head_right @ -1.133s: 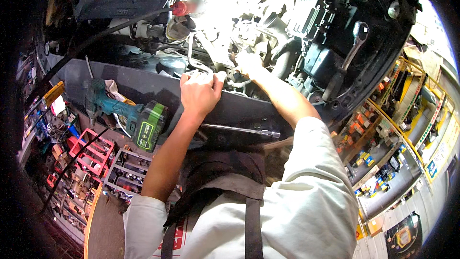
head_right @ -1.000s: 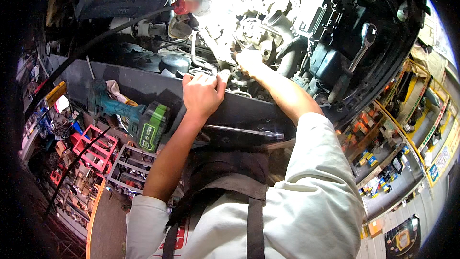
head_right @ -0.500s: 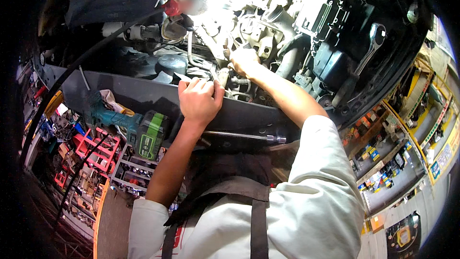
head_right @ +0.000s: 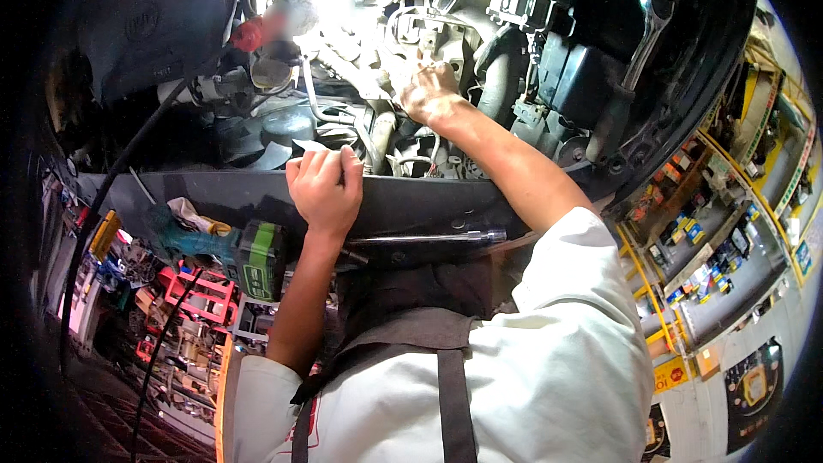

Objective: The person works on a car engine with the hood open, using a cordless impact wrench and a wrench to remove and install bolts on engine components. They also use a portable work light to illuminate the engine bay and handle various tools and parts during the repair process.

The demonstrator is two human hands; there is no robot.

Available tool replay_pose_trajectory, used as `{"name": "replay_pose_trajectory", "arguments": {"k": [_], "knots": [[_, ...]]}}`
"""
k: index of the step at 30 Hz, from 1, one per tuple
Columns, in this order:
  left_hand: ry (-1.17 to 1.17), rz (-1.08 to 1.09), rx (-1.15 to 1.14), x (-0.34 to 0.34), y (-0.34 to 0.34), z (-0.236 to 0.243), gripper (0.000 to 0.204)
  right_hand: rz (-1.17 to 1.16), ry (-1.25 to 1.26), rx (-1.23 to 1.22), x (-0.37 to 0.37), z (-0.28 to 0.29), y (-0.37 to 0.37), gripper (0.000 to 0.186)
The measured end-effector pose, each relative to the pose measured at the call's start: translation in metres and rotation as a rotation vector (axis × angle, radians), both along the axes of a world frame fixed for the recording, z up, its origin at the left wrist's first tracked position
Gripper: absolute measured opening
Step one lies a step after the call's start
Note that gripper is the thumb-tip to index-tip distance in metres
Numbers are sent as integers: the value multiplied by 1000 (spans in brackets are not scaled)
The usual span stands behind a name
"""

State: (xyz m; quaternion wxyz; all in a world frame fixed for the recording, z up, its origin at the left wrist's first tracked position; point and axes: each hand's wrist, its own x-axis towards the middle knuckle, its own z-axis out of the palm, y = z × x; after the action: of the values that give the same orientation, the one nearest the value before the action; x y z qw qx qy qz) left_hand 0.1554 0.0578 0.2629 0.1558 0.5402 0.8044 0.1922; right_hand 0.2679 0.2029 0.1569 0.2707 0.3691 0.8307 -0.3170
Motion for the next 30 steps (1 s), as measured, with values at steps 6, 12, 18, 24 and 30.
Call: {"name": "replay_pose_trajectory", "arguments": {"k": [6, 12, 18, 24, 30], "knots": [[-629, 719, -75, -46, 36, 9, 30, 58, -127, -73, 9, -10, 41, 70], [-1149, 905, 79, -128, 75, -13, 37, 4, -53, -103, -6, 15, 38, 53], [-849, 485, -38, -128, 117, -35, 37, -15, 70, -93, -2, -6, 33, 42], [-417, 28, 68, -72, 190, -4, 39, -8, 154, -83, 0, -36, 23, 53], [-120, -99, -153, -71, 227, 11, 31, 50, 219, -5, 0, 30, 37, 55]]}}
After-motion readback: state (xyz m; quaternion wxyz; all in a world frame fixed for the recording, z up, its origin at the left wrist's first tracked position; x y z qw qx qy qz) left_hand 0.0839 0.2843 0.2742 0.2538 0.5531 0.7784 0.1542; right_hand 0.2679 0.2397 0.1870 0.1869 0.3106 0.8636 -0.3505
